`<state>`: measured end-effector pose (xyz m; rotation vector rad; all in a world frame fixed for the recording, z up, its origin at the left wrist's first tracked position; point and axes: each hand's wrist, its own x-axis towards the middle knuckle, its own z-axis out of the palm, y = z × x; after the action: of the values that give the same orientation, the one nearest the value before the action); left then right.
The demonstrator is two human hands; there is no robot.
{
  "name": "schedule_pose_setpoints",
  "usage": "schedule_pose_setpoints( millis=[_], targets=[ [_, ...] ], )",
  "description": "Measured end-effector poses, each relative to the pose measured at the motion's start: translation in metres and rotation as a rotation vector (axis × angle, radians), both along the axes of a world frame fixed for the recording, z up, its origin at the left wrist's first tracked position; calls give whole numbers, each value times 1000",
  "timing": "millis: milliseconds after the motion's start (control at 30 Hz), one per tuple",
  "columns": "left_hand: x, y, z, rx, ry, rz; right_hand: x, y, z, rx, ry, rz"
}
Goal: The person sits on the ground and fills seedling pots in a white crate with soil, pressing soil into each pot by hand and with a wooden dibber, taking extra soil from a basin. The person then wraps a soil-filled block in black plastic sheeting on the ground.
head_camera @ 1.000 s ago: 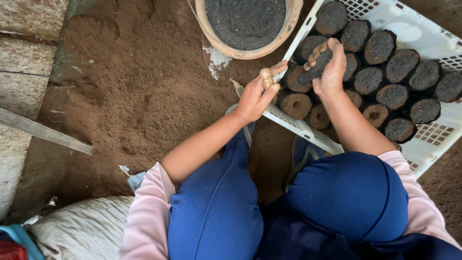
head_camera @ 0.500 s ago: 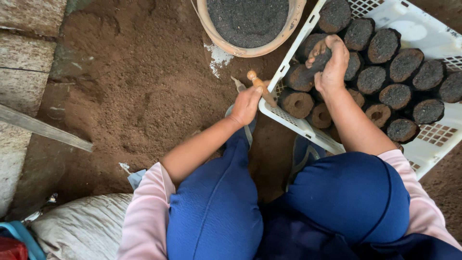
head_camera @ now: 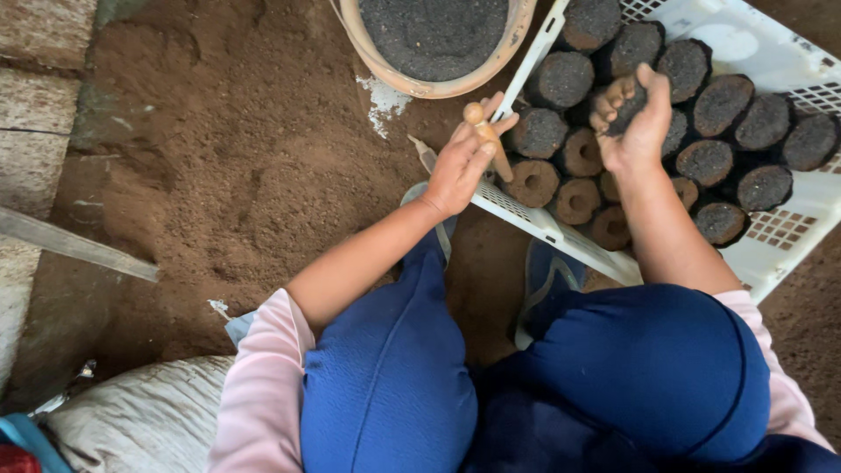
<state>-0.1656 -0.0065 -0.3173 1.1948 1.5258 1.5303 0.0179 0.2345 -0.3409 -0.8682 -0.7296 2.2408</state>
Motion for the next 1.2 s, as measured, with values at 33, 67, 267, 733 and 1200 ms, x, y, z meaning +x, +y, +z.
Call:
schedule_pose_setpoints(
  millis=[33,67,267,733,1200],
  targets=[
    [2,2,0,27,-56,-37,7,1,1,11,-1,-11],
    [3,4,-1,-24,27,-27,12,0,2,79,-24,-20],
    [9,5,-1,-148,264,16,22,-15,3,363,-124,-45],
    [9,4,1,-126,285,35,17,-22,-3,457,-111,-112],
    [2,0,25,-18,302,105,-33,-12,37,412,-24,2]
  ],
)
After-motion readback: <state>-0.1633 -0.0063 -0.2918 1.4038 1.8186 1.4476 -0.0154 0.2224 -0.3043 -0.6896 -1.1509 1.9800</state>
